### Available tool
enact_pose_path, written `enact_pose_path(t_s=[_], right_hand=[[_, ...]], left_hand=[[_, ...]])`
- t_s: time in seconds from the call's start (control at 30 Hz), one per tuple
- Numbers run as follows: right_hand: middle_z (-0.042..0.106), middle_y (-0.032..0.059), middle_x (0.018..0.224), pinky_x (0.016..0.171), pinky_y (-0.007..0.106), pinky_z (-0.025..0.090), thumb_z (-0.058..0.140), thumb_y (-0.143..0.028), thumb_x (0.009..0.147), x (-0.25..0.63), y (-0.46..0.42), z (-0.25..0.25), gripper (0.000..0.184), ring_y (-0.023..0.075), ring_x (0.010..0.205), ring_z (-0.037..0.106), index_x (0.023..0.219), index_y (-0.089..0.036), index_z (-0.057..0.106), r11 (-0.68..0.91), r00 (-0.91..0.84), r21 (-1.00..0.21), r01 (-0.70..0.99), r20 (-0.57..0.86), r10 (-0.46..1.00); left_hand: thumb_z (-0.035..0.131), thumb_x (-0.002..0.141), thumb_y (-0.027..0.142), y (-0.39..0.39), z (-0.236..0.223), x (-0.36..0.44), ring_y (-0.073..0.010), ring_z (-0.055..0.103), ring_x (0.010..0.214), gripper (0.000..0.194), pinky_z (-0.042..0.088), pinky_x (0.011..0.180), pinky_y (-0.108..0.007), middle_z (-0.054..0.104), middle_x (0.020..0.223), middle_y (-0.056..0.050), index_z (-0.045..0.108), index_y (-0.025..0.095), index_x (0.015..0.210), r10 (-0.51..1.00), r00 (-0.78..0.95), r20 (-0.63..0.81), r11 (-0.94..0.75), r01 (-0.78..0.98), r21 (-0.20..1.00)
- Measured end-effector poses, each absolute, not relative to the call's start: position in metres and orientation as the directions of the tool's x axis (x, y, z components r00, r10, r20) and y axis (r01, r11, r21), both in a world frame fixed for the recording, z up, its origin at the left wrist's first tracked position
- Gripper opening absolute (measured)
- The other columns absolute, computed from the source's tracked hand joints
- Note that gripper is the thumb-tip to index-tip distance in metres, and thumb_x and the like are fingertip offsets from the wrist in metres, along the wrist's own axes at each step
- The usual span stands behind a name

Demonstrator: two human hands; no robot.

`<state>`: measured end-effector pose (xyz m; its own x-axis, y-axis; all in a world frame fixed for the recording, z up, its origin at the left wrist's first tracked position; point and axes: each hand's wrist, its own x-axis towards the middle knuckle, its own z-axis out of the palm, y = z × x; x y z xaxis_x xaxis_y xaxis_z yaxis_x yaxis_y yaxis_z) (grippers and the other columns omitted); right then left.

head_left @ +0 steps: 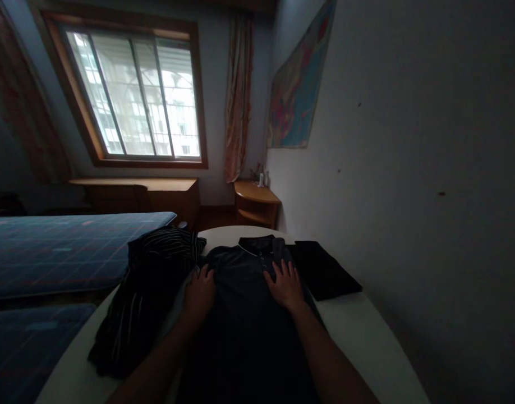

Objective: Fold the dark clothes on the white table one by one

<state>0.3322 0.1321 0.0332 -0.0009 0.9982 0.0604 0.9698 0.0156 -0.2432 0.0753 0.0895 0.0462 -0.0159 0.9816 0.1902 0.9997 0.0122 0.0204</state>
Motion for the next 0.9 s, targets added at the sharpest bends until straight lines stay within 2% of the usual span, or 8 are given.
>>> enact_pose_path(t_s=[0.07, 0.13, 0.23, 0.3, 0.37, 0.63, 0.83, 0.9], right_hand=[[0.022, 0.0124, 0.163, 0.119, 0.046, 0.004, 0.025, -0.065, 0.097, 0.331, 0.135, 0.038, 0.074, 0.0328, 0.151, 0.01, 0.153, -0.019, 0.036, -0.004, 0.006, -0.235, 0.972, 0.007, 1.0], [0.027, 0.0155, 0.161, 0.118, 0.049, 0.01, 0.029, -0.063, 0.097, 0.325, 0.142, 0.047, 0.072, 0.0356, 0.149, 0.015, 0.149, -0.015, 0.044, -0.031, 0.028, -0.232, 0.972, -0.019, 0.999], [0.045, 0.0179, 0.149, 0.113, 0.045, 0.024, 0.038, -0.05, 0.098, 0.307, 0.159, 0.065, 0.056, 0.0331, 0.141, 0.032, 0.133, -0.012, 0.058, 0.049, -0.023, -0.253, 0.966, 0.107, 0.994], [0.056, 0.0149, 0.139, 0.108, 0.038, 0.03, 0.042, -0.042, 0.098, 0.291, 0.175, 0.076, 0.044, 0.0276, 0.133, 0.042, 0.128, -0.015, 0.06, 0.141, -0.091, -0.263, 0.954, 0.192, 0.977], [0.061, 0.0131, 0.132, 0.105, 0.036, 0.033, 0.044, -0.039, 0.097, 0.274, 0.194, 0.082, 0.04, 0.0256, 0.127, 0.047, 0.126, -0.018, 0.061, 0.166, -0.111, -0.274, 0.947, 0.206, 0.972], [0.068, 0.0149, 0.122, 0.097, 0.041, 0.039, 0.053, -0.047, 0.092, 0.233, 0.253, 0.07, 0.041, 0.0304, 0.123, 0.053, 0.119, -0.018, 0.065, 0.063, -0.026, -0.323, 0.944, 0.117, 0.993], [0.066, 0.0158, 0.125, 0.093, 0.04, 0.042, 0.033, -0.034, 0.1, 0.236, 0.269, 0.064, 0.041, 0.0262, 0.115, 0.062, 0.132, -0.017, 0.053, -0.073, 0.108, -0.394, 0.916, 0.067, 0.992], [0.066, 0.0145, 0.126, 0.093, 0.04, 0.043, 0.034, -0.033, 0.1, 0.238, 0.272, 0.064, 0.041, 0.0255, 0.116, 0.062, 0.135, -0.019, 0.05, -0.072, 0.106, -0.407, 0.911, 0.062, 0.993]], left_hand=[[0.043, 0.091, 0.013, 0.089, 0.039, 0.075, -0.0297, 0.055, 0.12, 0.04, 0.047, 0.097, -0.039, 0.057, 0.138, -0.014, 0.063, 0.016, 0.126, 0.969, -0.047, 0.242, 0.043, 0.999, 0.025], [0.043, 0.093, 0.017, 0.089, 0.034, 0.075, -0.0293, 0.056, 0.118, 0.039, 0.046, 0.098, -0.039, 0.059, 0.137, -0.012, 0.064, 0.015, 0.126, 0.959, -0.064, 0.276, 0.058, 0.998, 0.032], [0.045, 0.093, 0.02, 0.09, 0.031, 0.076, -0.0307, 0.055, 0.118, 0.041, 0.047, 0.096, -0.04, 0.058, 0.139, -0.01, 0.063, 0.017, 0.129, 0.949, -0.084, 0.304, 0.074, 0.996, 0.046], [0.047, 0.092, 0.022, 0.089, 0.031, 0.077, -0.032, 0.055, 0.119, 0.043, 0.048, 0.095, -0.042, 0.056, 0.141, -0.011, 0.062, 0.019, 0.133, 0.95, -0.093, 0.298, 0.083, 0.995, 0.047], [0.048, 0.092, 0.024, 0.089, 0.032, 0.078, -0.0329, 0.054, 0.122, 0.044, 0.047, 0.096, -0.043, 0.055, 0.142, -0.013, 0.061, 0.02, 0.135, 0.955, -0.1, 0.281, 0.09, 0.995, 0.047], [0.05, 0.091, 0.023, 0.091, 0.028, 0.079, -0.0336, 0.053, 0.125, 0.044, 0.045, 0.101, -0.045, 0.056, 0.142, -0.014, 0.063, 0.021, 0.133, 0.95, -0.119, 0.288, 0.094, 0.991, 0.098], [0.051, 0.09, 0.023, 0.091, 0.029, 0.08, -0.0334, 0.052, 0.127, 0.045, 0.045, 0.101, -0.046, 0.056, 0.142, -0.012, 0.063, 0.023, 0.133, 0.952, -0.139, 0.273, 0.107, 0.986, 0.127], [0.051, 0.09, 0.023, 0.091, 0.029, 0.08, -0.0332, 0.052, 0.127, 0.044, 0.045, 0.102, -0.047, 0.056, 0.141, -0.012, 0.063, 0.023, 0.132, 0.949, -0.142, 0.282, 0.108, 0.985, 0.132]])
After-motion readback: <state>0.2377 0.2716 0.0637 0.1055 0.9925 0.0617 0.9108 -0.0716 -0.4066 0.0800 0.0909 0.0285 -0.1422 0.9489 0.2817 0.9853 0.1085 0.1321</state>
